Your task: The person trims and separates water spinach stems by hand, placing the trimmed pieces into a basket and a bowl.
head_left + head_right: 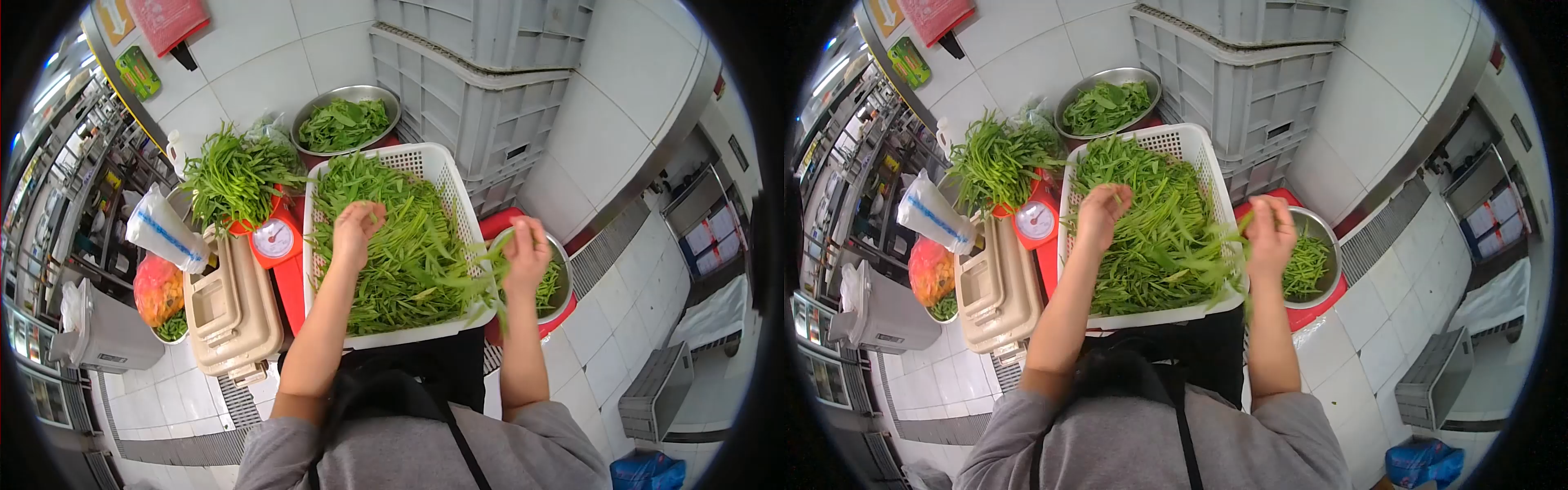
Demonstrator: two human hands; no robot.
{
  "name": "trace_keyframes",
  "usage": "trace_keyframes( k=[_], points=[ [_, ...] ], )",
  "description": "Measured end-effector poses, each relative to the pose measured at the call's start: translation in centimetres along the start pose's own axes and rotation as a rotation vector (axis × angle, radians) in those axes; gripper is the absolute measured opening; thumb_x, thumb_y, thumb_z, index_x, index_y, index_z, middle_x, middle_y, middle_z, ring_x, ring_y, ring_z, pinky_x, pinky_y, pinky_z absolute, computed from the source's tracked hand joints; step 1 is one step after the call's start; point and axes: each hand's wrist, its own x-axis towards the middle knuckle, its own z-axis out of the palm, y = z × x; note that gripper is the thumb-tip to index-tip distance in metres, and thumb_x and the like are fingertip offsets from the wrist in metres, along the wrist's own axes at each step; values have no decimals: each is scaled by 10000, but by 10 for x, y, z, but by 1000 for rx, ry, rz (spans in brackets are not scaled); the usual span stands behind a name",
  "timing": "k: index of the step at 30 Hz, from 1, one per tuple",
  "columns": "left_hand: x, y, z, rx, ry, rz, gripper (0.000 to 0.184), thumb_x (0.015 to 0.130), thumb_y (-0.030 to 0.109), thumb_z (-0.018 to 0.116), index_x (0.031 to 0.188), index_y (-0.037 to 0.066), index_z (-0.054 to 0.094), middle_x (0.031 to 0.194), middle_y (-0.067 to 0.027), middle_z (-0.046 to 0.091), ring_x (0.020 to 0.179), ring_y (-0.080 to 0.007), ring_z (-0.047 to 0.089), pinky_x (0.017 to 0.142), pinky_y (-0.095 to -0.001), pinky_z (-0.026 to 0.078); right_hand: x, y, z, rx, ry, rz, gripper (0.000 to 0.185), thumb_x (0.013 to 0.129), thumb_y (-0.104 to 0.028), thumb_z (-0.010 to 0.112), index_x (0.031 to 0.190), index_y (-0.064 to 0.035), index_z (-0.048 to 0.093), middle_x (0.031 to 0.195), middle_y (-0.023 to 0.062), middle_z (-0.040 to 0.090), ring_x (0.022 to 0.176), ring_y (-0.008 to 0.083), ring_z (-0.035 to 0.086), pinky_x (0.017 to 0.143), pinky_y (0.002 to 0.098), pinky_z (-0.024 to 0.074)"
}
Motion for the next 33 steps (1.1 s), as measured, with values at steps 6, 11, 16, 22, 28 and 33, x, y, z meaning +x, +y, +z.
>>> trace_keyframes(
  k=[6,11,16,22,28,33],
  points=[
    [11,-76,44,1480,-375,317,233,764,196,521,902,26,601,762,-136,594,762,-268,595,649,-356,481,-9,-13,-18,-231,-10,59,116,870,-182,517,849,-70,543,742,-28,540,498,0,311,440,164,235],
    [30,-94,60,1766,-330,418,220,717,252,636,827,62,654,807,-121,628,758,-262,605,679,-344,488,-20,-16,-12,-283,-80,-63,112,878,-163,470,802,-86,500,675,-22,507,480,4,300,422,167,222],
    [16,33,82,1238,-409,466,241,650,260,707,739,40,669,694,-138,630,649,-257,608,655,-335,483,-13,0,-18,-172,-117,52,87,860,-104,469,798,-50,497,654,-23,466,546,29,363,491,183,287],
    [-1,107,91,1207,-286,500,247,652,233,736,769,31,654,699,-65,632,617,-119,564,600,-262,445,-6,2,41,-500,-286,-203,126,791,-118,600,817,6,596,636,42,565,581,90,507,529,239,396],
    [-25,106,91,1158,-294,579,237,646,227,740,740,31,643,694,-56,628,583,-113,553,579,-261,438,3,-4,83,-669,-469,-294,134,709,-107,645,779,7,633,663,125,595,582,253,571,529,305,429],
    [-15,86,68,727,-238,525,172,667,154,715,709,8,634,688,-67,634,596,-123,576,550,-267,453,1,-5,86,-531,-452,-304,116,741,-80,628,787,27,625,668,99,590,582,176,558,542,275,419]
  ],
)
